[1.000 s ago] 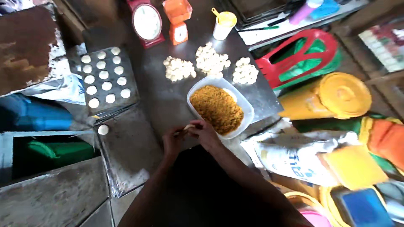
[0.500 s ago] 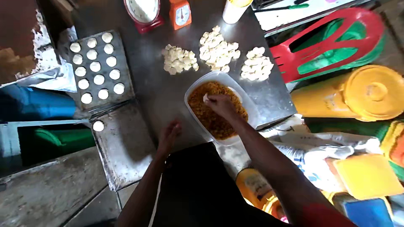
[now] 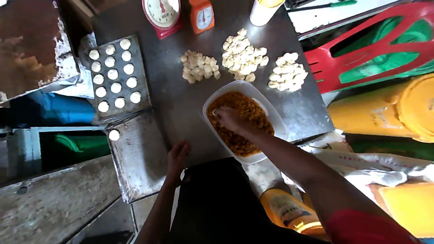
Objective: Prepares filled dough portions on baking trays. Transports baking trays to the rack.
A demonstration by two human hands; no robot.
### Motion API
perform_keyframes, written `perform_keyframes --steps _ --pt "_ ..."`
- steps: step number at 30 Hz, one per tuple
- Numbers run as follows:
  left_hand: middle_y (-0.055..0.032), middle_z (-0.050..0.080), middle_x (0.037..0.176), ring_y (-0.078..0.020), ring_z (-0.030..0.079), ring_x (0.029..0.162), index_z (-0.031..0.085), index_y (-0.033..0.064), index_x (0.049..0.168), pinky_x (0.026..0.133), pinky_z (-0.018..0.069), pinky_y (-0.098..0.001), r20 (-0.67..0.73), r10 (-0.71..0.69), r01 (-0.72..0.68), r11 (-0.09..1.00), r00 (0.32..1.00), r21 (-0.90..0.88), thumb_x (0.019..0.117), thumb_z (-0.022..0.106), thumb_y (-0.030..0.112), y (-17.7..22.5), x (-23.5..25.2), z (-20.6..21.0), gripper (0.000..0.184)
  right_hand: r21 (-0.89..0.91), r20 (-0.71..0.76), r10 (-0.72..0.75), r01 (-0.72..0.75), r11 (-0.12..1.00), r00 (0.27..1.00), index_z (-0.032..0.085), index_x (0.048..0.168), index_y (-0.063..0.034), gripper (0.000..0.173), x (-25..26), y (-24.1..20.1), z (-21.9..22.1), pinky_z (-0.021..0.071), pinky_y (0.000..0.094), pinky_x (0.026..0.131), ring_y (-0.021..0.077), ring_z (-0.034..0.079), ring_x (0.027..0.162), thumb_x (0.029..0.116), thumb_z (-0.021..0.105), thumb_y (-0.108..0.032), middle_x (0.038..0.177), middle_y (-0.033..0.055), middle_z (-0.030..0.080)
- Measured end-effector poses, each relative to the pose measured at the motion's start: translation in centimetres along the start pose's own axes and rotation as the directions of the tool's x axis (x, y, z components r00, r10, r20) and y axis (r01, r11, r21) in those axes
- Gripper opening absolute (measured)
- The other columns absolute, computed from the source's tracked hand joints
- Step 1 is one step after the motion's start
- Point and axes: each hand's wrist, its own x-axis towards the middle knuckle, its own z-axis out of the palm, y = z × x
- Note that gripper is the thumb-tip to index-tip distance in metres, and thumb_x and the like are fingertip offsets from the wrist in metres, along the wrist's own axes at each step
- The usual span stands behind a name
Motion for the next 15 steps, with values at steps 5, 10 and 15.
perform_keyframes --steps 5,10,15 --pt "-0.0128 0.072 0.119 -0.024 0.071 0.105 0.061 -0.0009 0.134 0.091 0.061 -0.0414 0.004 0.051 -0.051 0.998 0.999 0.022 0.1076 0.051 0.021 1.4 0.6 -0.5 0.036 -0.046 0.096 -0.02 0.025 0.999 0.995 0.069 0.128 -0.0081 0.034 -2.6 0.1 -2.8 0.0529 0.0568 0.101 0.0346 0.064 0.12 0.0961 0.073 -0.02 0.135 0.0133 0.064" --pt "-0.0134 0.072 0.117 -0.0246 0.071 0.106 0.062 -0.0011 0.133 0.094 0.0601 -0.0419 0.095 0.142 -0.146 0.989 0.985 0.037 0.1067 0.054 0.018 4.6 2.5 1.3 0.033 -0.282 0.051 -0.142 0.151 0.948 0.989 0.067 0.128 -0.0064 0.034 -3.6 0.9 1.0 0.0568 0.0561 0.09 0.0409 0.062 0.117 0.0942 0.066 -0.002 0.132 0.0185 0.062" --pt "-0.0092 0.071 0.121 -0.0193 0.071 0.107 0.063 0.0051 0.133 0.095 0.0601 -0.0407 0.18 0.277 -0.304 0.941 0.944 0.149 0.1063 0.056 0.021 8.3 4.7 4.4 0.032 0.192 -0.098 0.134 -0.114 0.975 0.986 0.071 0.123 -0.0088 0.028 -3.5 0.4 -3.2 0.057 0.0568 0.089 0.0344 0.07 0.1 0.0968 0.071 -0.019 0.113 0.0165 0.071"
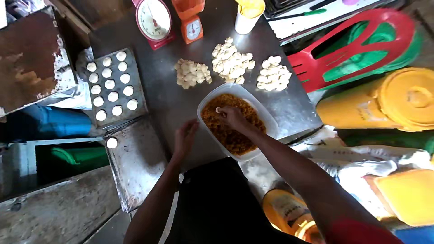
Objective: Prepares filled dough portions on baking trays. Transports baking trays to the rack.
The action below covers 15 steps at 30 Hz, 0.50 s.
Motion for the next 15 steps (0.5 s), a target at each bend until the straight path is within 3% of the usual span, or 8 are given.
perform_keyframes --steps 2,3,6,7,8,10,11,15 --pt "-0.0085 0.067 0.13 -0.0183 0.068 0.113 0.061 0.0071 0.137 0.097 0.0587 -0.0397 -0.026 0.049 -0.049 0.999 0.998 0.003 0.1053 0.059 0.023 1.5 1.5 1.7 0.036 0.245 0.073 0.141 -0.155 0.957 0.987 0.072 0.123 -0.0129 0.03 -1.2 -1.3 -2.9 0.0598 0.0529 0.083 0.0279 0.071 0.092 0.0947 0.076 -0.024 0.108 0.0125 0.073" --pt "-0.0093 0.062 0.139 -0.0197 0.064 0.121 0.054 0.0082 0.144 0.1 0.0568 -0.0406 -0.017 0.075 -0.076 0.997 0.997 -0.023 0.1055 0.058 0.025 2.2 2.2 2.7 0.042 0.356 0.097 0.145 -0.171 0.919 0.985 0.073 0.121 -0.0143 0.029 -1.8 -1.6 -3.9 0.0608 0.0485 0.082 0.0234 0.072 0.091 0.094 0.077 -0.023 0.108 0.0093 0.074" --pt "-0.0066 0.041 0.162 -0.0222 0.045 0.144 0.027 0.0195 0.163 0.115 0.043 -0.0485 0.131 0.018 -0.007 0.996 0.991 -0.083 0.1077 0.046 0.043 4.4 3.9 5.6 0.063 0.654 0.113 0.069 -0.126 0.746 0.991 0.076 0.116 -0.0116 0.025 -2.9 -1.6 -5.3 0.0612 0.0381 0.084 0.0167 0.071 0.093 0.0906 0.077 -0.008 0.107 0.0049 0.075" --pt "-0.0053 0.042 0.161 -0.0225 0.045 0.143 0.029 0.0226 0.163 0.114 0.0424 -0.0506 0.181 -0.027 0.051 0.991 0.983 -0.128 0.1079 0.042 0.05 4.9 4.2 6.5 0.063 0.728 0.125 0.045 -0.123 0.675 0.991 0.076 0.115 -0.0095 0.026 -3.1 -1.5 -5.4 0.0606 0.0374 0.083 0.0172 0.07 0.092 0.0888 0.077 -0.005 0.105 0.0061 0.074" --pt "-0.0049 0.048 0.156 -0.0223 0.05 0.139 0.038 0.0231 0.159 0.111 0.0452 -0.0513 0.231 -0.065 0.113 0.973 0.971 -0.2 0.1075 0.036 0.056 4.7 4.8 7.4 0.061 0.782 0.144 0.033 -0.134 0.609 0.989 0.075 0.114 -0.0074 0.027 -3.2 -1.4 -5.6 0.0598 0.0376 0.083 0.018 0.069 0.091 0.0874 0.076 -0.002 0.105 0.0078 0.073" --pt "-0.0093 0.066 0.131 -0.0235 0.064 0.116 0.059 0.0144 0.14 0.097 0.0552 -0.0494 0.307 -0.106 0.218 0.908 0.946 -0.358 0.1055 0.027 0.064 4.0 6.1 9.2 0.068 0.827 0.173 0.05 -0.173 0.535 0.984 0.074 0.114 -0.0063 0.028 -3.3 -1.1 -5.9 0.0593 0.0375 0.083 0.0177 0.068 0.091 0.0869 0.074 -0.002 0.105 0.0087 0.073" --pt "-0.0104 0.067 0.128 -0.0241 0.066 0.113 0.06 0.0117 0.138 0.096 0.0559 -0.0485 0.333 -0.124 0.258 0.881 0.935 -0.396 0.1063 0.027 0.063 3.8 6.4 9.6 0.069 0.825 0.176 0.079 -0.19 0.532 0.981 0.074 0.115 -0.0061 0.027 -3.3 -0.9 -6.0 0.0596 0.0379 0.083 0.0179 0.068 0.091 0.0879 0.074 -0.001 0.106 0.0088 0.073" --pt "-0.0116 0.066 0.127 -0.0233 0.07 0.105 0.058 0.0089 0.139 0.09 0.0609 -0.0449 0.266 -0.145 0.212 0.946 0.953 -0.244 0.1119 0.042 0.027 3.1 6.5 9.8 0.037 0.69 0.083 0.203 -0.203 0.695 0.976 0.073 0.12 -0.0093 0.029 -3.4 0.2 -6.0 0.0624 0.04 0.084 0.0188 0.072 0.094 0.0915 0.076 -0.009 0.11 0.0076 0.074"
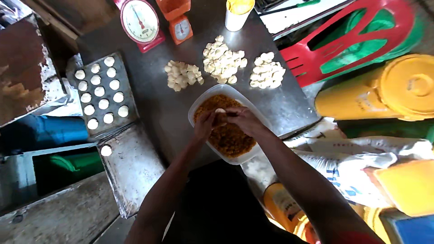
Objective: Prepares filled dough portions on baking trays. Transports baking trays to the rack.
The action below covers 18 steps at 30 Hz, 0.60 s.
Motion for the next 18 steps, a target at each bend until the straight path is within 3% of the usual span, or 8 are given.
perform_keyframes --steps 2,6,9,13,15,18 --pt "-0.0127 0.069 0.124 -0.0223 0.072 0.101 0.061 0.0062 0.137 0.088 0.0629 -0.0434 -0.006 0.026 -0.025 0.987 1.0 0.158 0.109 0.049 0.016 0.1 0.2 -0.1 0.032 -0.188 -0.085 -0.016 0.0 0.982 0.996 0.074 0.119 -0.0118 0.028 0.5 0.7 -0.3 0.0615 0.0428 0.086 0.0185 0.072 0.095 0.0914 0.079 -0.016 0.11 0.0067 0.074" --pt "-0.0118 0.071 0.119 -0.0197 0.073 0.097 0.067 0.0045 0.131 0.086 0.0635 -0.0402 -0.088 0.043 -0.019 0.966 0.995 0.259 0.1019 0.062 0.01 0.2 0.5 0.6 0.03 -0.318 -0.175 -0.042 -0.016 0.948 0.984 0.074 0.113 -0.0085 0.021 1.0 0.4 0.4 0.0619 0.0447 0.082 0.0205 0.072 0.09 0.0922 0.076 -0.01 0.104 0.0094 0.074" --pt "-0.0135 0.073 0.112 -0.0205 0.074 0.091 0.068 0.0011 0.124 0.083 0.0638 -0.0407 -0.185 0.044 -0.002 0.975 0.982 0.221 0.0995 0.066 0.01 -0.1 1.0 1.2 0.026 -0.32 -0.103 -0.072 0.035 0.947 0.992 0.073 0.117 -0.0107 0.022 1.1 -0.2 0.0 0.0606 0.0446 0.083 0.0195 0.071 0.09 0.0947 0.074 -0.015 0.105 0.0084 0.073" --pt "-0.0132 0.072 0.108 -0.0217 0.073 0.084 0.069 0.0021 0.12 0.076 0.0645 -0.0416 -0.275 0.039 0.027 0.972 0.961 0.232 0.1005 0.066 0.014 0.0 1.4 1.1 0.023 -0.239 0.042 -0.001 0.011 0.971 0.999 0.069 0.133 -0.0194 0.032 1.2 -0.9 -0.9 0.0577 0.0423 0.097 0.0155 0.069 0.11 0.1015 0.065 -0.019 0.125 0.0023 0.071" --pt "-0.0136 0.072 0.108 -0.0216 0.073 0.083 0.069 0.0028 0.118 0.075 0.0649 -0.0414 -0.302 0.041 0.042 0.964 0.952 0.263 0.0996 0.067 0.013 0.2 1.5 1.3 0.021 -0.32 -0.028 -0.059 0.047 0.946 0.998 0.075 0.123 -0.0172 0.024 1.6 -0.5 -0.5 0.0583 0.0436 0.094 0.0173 0.069 0.105 0.0999 0.069 -0.022 0.118 0.0044 0.071" --pt "-0.0144 0.069 0.114 -0.0226 0.072 0.09 0.069 0.0045 0.121 0.08 0.0639 -0.0423 -0.282 0.038 0.071 0.928 0.959 0.366 0.1012 0.064 0.014 0.9 1.3 1.5 0.022 -0.393 -0.148 -0.162 0.092 0.915 0.976 0.077 0.108 -0.0121 0.013 1.9 0.5 0.7 0.0588 0.0455 0.088 0.0217 0.069 0.098 0.096 0.073 -0.015 0.108 0.009 0.071"
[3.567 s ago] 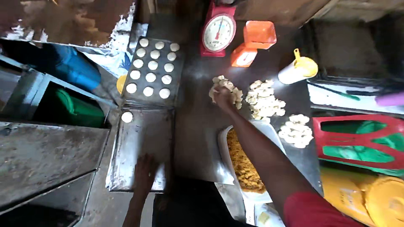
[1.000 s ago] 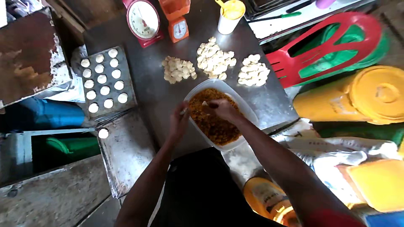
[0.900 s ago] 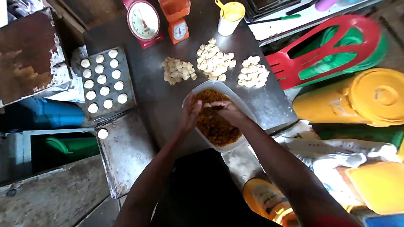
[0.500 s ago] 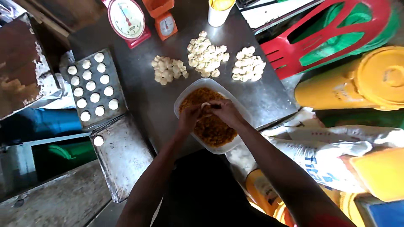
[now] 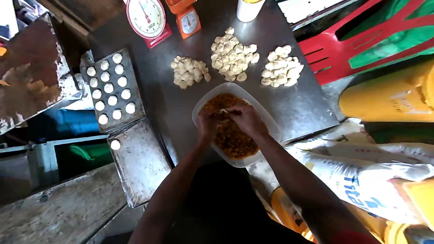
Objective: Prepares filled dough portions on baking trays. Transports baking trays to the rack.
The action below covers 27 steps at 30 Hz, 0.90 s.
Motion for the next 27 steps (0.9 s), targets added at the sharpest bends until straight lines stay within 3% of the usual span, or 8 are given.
perform_keyframes --steps 4,7,9,12,15,18,22,27 --pt "-0.0127 0.069 0.119 -0.0211 0.072 0.095 0.067 0.0055 0.128 0.085 0.0623 -0.0421 0.053 0.029 -0.029 1.0 0.998 -0.008 0.1048 0.059 0.017 -0.7 -0.5 -0.6 0.027 0.042 -0.133 -0.038 0.044 0.998 0.99 0.079 0.104 -0.0097 0.012 -1.0 0.1 1.2 0.0592 0.0412 0.084 0.0198 0.068 0.093 0.0929 0.074 -0.009 0.103 0.0092 0.071" --pt "-0.011 0.073 0.111 -0.0194 0.074 0.091 0.072 0.0044 0.118 0.083 0.0638 -0.0412 -0.011 0.072 -0.073 0.996 0.997 -0.056 0.1007 0.065 0.012 -1.3 -1.5 -1.4 0.02 0.209 0.001 0.051 -0.05 0.977 0.999 0.076 0.119 -0.0168 0.023 -2.6 -0.9 0.9 0.0578 0.0425 0.092 0.0173 0.067 0.108 0.0975 0.068 -0.013 0.119 0.0031 0.07" --pt "-0.011 0.074 0.107 -0.0188 0.073 0.089 0.073 0.0028 0.114 0.081 0.0633 -0.0401 -0.049 0.097 -0.101 0.992 0.994 -0.075 0.0978 0.068 0.009 -1.4 -2.3 -2.0 0.018 0.29 0.001 -0.012 0.011 0.957 1.0 0.075 0.124 -0.0162 0.029 -3.8 -2.0 1.0 0.0595 0.0397 0.091 0.0158 0.068 0.107 0.096 0.072 -0.014 0.121 0.0023 0.071" --pt "-0.0096 0.075 0.101 -0.0173 0.074 0.084 0.074 0.0033 0.11 0.078 0.064 -0.0383 -0.054 0.102 -0.106 0.992 0.993 -0.071 0.0966 0.071 0.012 -1.3 -4.4 -3.0 0.016 0.193 -0.21 -0.16 0.202 0.96 0.965 0.08 0.108 -0.0133 0.019 -5.2 -2.9 3.2 0.0602 0.0345 0.089 0.0128 0.069 0.101 0.0883 0.08 -0.012 0.108 0.002 0.074" --pt "-0.0128 0.072 0.112 -0.0197 0.072 0.095 0.07 0.0023 0.122 0.088 0.0609 -0.0398 -0.01 0.105 -0.105 0.993 0.994 -0.059 0.0957 0.068 0.008 -2.6 -6.5 -4.4 0.027 0.101 -0.317 -0.206 0.249 0.963 0.926 0.081 0.099 -0.0117 0.012 -5.8 -3.2 6.3 0.0595 0.0358 0.086 0.0142 0.068 0.098 0.0874 0.081 -0.009 0.101 0.0041 0.074" --pt "-0.0167 0.069 0.117 -0.0216 0.071 0.1 0.064 0.0008 0.133 0.092 0.0601 -0.0382 -0.05 0.099 -0.102 0.993 0.994 -0.056 0.0926 0.073 0.008 -4.7 -9.1 -6.3 0.042 0.144 -0.175 -0.147 0.173 0.974 0.974 0.08 0.104 -0.01 0.015 -7.4 -5.1 8.4 0.0621 0.0346 0.082 0.0128 0.071 0.091 0.0907 0.074 -0.006 0.102 0.0053 0.075" --pt "-0.0133 0.072 0.111 -0.0183 0.074 0.091 0.062 0.0016 0.134 0.085 0.0643 -0.0348 -0.061 0.059 -0.07 0.98 0.996 -0.188 0.0966 0.07 0.01 -7.0 -12.7 -10.8 0.039 0.203 0.225 -0.156 0.11 0.973 0.962 0.069 0.132 -0.0099 0.042 -9.7 -7.6 10.0 0.0608 0.0349 0.09 0.0176 0.069 0.103 0.0918 0.076 -0.016 0.119 0.0108 0.069" --pt "-0.0072 0.074 0.101 -0.0143 0.073 0.081 0.071 0.005 0.119 0.078 0.064 -0.033 -0.063 0.007 -0.015 0.991 0.998 -0.132 0.0976 0.071 0.02 -11.7 -13.9 -13.5 0.026 -0.027 0.248 -0.168 0.18 0.983 0.954 0.078 0.108 -0.0074 0.018 -10.2 -7.5 15.1 0.0611 0.0328 0.081 0.0148 0.07 0.088 0.0982 0.069 -0.02 0.103 0.009 0.071"
